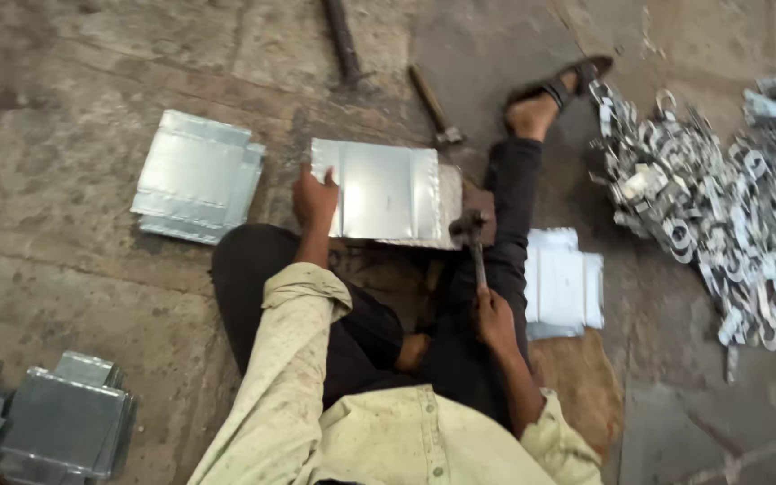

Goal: The person hammers the edges of a metal sheet against a block on the floor while sitting cross-legged.

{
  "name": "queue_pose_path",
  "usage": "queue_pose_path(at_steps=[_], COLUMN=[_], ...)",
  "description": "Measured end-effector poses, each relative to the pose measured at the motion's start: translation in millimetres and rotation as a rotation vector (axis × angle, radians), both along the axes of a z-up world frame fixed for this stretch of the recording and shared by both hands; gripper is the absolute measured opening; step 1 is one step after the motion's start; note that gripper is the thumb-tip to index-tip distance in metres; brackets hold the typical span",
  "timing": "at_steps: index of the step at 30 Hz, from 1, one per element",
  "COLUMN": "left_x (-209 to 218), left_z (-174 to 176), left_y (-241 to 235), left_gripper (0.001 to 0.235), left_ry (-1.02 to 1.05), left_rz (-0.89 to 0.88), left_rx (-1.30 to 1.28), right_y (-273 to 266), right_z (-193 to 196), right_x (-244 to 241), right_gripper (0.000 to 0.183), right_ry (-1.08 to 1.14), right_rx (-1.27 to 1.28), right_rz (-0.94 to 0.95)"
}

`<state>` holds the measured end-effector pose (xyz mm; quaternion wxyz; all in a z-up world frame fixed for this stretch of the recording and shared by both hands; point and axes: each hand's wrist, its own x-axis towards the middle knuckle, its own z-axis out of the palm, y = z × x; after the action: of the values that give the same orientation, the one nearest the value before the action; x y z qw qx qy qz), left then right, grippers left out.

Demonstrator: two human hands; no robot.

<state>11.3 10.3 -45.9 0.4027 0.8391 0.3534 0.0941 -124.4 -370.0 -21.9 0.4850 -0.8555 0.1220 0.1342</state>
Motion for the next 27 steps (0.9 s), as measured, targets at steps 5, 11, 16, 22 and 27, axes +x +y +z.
queue_pose_path(at_steps=[5,11,16,22,27], left_x=[-1,-40,-64,-73,-54], left_z=[-6,64,64,33,26], left_y=[-8,-44,-72,-95,-68], left_gripper=[0.021,0.009,0.021,0.013,0.05], left_ry=[-0.556,-0.904,-0.796,-0.292,-0.226], left_rz=[0.031,-0.61,-1.074,-1.261,-0.676], left_rx=[-0.081,0.371,0.728,0.697,0.325], right_y=[-17,-16,-7,-9,-7], right_z=[-10,-10,-10,-1,12], right_x=[-14,-4,2,-1,-1], right_gripper=[0.045,0.043,0.042,0.042,0.043], right_ry=[0.222,0.315,0.343,0.386,0.379], right_rx=[0.379,0.581,0.556,0.621,0.6], right_rz=[-0.227,-0.312,-0.339,-0.373,-0.35])
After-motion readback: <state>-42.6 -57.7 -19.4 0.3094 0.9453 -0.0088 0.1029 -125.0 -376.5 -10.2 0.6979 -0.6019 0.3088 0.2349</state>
